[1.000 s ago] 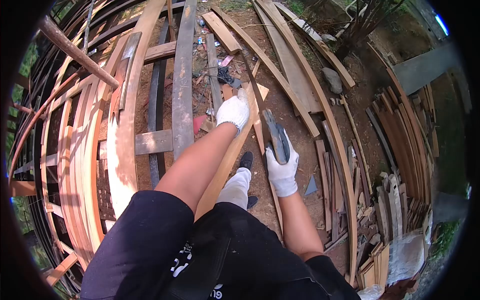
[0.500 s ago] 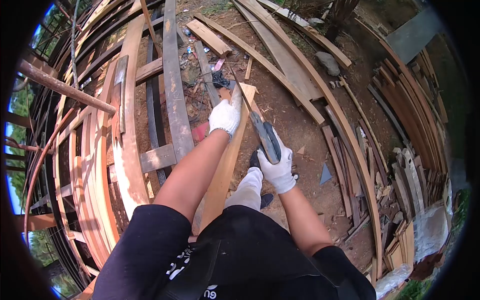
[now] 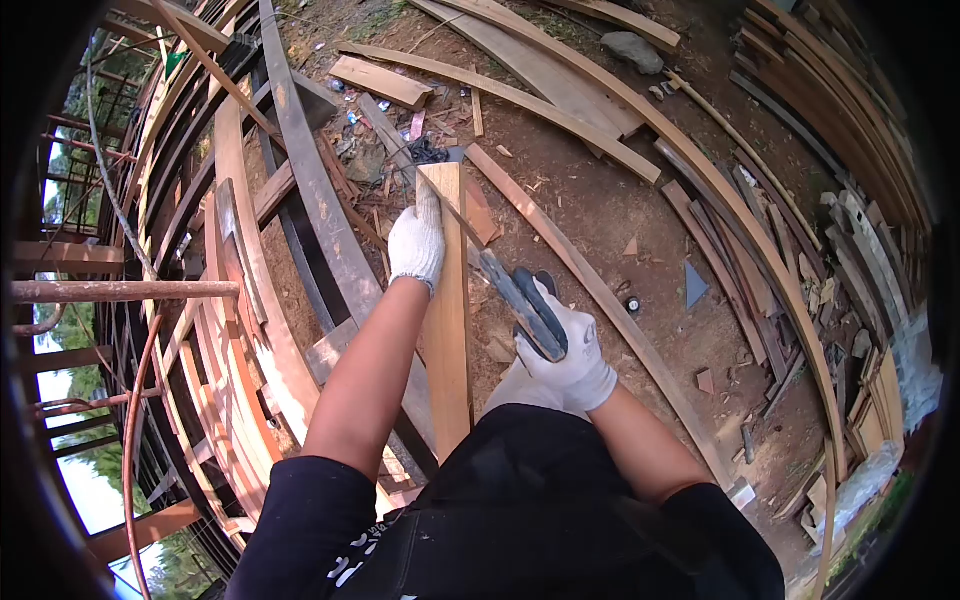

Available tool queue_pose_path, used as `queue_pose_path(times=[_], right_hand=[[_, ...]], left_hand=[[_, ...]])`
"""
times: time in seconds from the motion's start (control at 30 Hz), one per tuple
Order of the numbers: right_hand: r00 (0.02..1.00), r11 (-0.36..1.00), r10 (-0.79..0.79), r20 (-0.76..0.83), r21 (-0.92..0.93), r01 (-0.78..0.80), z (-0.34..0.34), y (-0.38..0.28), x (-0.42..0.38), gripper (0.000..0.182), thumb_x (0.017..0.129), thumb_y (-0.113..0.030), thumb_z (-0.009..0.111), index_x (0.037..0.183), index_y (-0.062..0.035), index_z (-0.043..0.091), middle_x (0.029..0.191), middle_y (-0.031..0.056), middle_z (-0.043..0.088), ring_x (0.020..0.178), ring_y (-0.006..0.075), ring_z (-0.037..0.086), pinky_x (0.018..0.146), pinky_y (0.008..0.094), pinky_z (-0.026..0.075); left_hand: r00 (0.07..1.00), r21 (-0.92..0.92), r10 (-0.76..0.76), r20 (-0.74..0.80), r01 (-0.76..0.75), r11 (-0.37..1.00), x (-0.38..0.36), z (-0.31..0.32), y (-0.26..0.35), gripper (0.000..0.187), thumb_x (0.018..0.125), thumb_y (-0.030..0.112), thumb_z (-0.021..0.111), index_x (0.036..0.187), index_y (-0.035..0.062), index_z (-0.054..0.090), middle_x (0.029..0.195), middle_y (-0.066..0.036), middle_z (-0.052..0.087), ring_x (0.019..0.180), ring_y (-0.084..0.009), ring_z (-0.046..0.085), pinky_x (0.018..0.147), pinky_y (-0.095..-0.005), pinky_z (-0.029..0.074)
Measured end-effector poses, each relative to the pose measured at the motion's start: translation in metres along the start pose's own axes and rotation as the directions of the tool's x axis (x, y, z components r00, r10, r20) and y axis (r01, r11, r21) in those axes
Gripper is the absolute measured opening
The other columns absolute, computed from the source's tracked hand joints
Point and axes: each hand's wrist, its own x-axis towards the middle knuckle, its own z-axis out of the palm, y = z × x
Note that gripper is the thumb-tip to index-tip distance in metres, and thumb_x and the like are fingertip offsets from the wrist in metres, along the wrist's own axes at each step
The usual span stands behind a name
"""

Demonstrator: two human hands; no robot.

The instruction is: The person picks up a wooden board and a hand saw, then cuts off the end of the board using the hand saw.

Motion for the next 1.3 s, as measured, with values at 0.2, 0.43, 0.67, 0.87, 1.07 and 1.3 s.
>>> queue_pose_path(times=[0.2, 0.43, 0.67, 0.87, 1.07, 1.3], right_hand=[[0.993, 0.995, 0.091, 0.081, -0.044, -0.088, -0.002, 0.016, -0.007, 0.067, 0.078, -0.006, 0.071, 0.144, 0.0018, 0.057, 0.103, 0.0239, 0.075, 0.087, 0.0392, 0.075, 0.080, 0.0385, 0.060], [0.999, 0.999, 0.027, 0.027, -0.030, -0.026, 0.018, 0.020, 0.038, 0.065, 0.081, -0.011, 0.073, 0.142, 0.0033, 0.056, 0.101, 0.0252, 0.074, 0.084, 0.0391, 0.074, 0.075, 0.0408, 0.059], [0.997, 0.999, 0.014, 0.077, -0.047, -0.010, -0.012, 0.022, -0.027, 0.069, 0.077, -0.009, 0.071, 0.144, 0.0011, 0.056, 0.109, 0.0237, 0.074, 0.088, 0.0363, 0.076, 0.084, 0.0403, 0.060], [0.999, 1.000, -0.025, 0.026, -0.013, 0.026, 0.037, 0.037, 0.071, 0.063, 0.082, -0.010, 0.073, 0.142, 0.0014, 0.058, 0.110, 0.0254, 0.073, 0.095, 0.0379, 0.075, 0.086, 0.0389, 0.059], [0.998, 0.999, 0.032, 0.060, -0.029, -0.030, -0.036, 0.021, -0.059, 0.068, 0.075, -0.004, 0.069, 0.142, 0.0020, 0.059, 0.111, 0.0212, 0.076, 0.091, 0.0381, 0.076, 0.084, 0.0371, 0.059], [0.992, 0.992, -0.130, -0.003, 0.000, 0.130, 0.038, 0.060, 0.054, 0.066, 0.078, -0.009, 0.075, 0.140, 0.0047, 0.058, 0.106, 0.0242, 0.074, 0.086, 0.0390, 0.074, 0.080, 0.0388, 0.059]], left_hand=[[1.000, 0.009, 0.001, 0.001, -0.001, 1.000, 0.010, 0.008, -0.014, 0.086, 0.104, 0.071, 0.029, 0.109, -0.0046, 0.071, 0.108, -0.033, 0.071, 0.109, -0.0502, 0.065, 0.095, -0.0528, 0.049], [0.999, -0.152, 0.017, 0.039, -0.011, 0.988, -0.003, 0.002, -0.004, 0.090, 0.104, 0.073, 0.028, 0.107, -0.0056, 0.072, 0.101, -0.031, 0.073, 0.105, -0.0481, 0.068, 0.094, -0.0522, 0.049], [0.999, 0.000, -0.024, 0.022, 0.024, 1.000, 0.009, 0.005, -0.014, 0.086, 0.104, 0.070, 0.032, 0.111, -0.0053, 0.072, 0.109, -0.031, 0.071, 0.109, -0.0477, 0.066, 0.096, -0.0504, 0.049], [0.999, 0.021, 0.042, -0.003, -0.042, 0.999, 0.008, 0.002, -0.010, 0.088, 0.103, 0.073, 0.031, 0.111, -0.0053, 0.072, 0.108, -0.030, 0.072, 0.106, -0.0469, 0.068, 0.093, -0.0503, 0.050], [1.000, -0.019, 0.002, 0.014, -0.001, 1.000, 0.011, 0.007, -0.014, 0.094, 0.101, 0.077, 0.031, 0.110, -0.0070, 0.071, 0.108, -0.031, 0.071, 0.108, -0.0456, 0.068, 0.095, -0.0499, 0.049], [1.000, -0.060, -0.002, 0.029, 0.004, 0.998, 0.003, 0.001, -0.007, 0.091, 0.102, 0.075, 0.032, 0.109, -0.0063, 0.072, 0.109, -0.031, 0.071, 0.108, -0.0462, 0.067, 0.096, -0.0496, 0.049]])
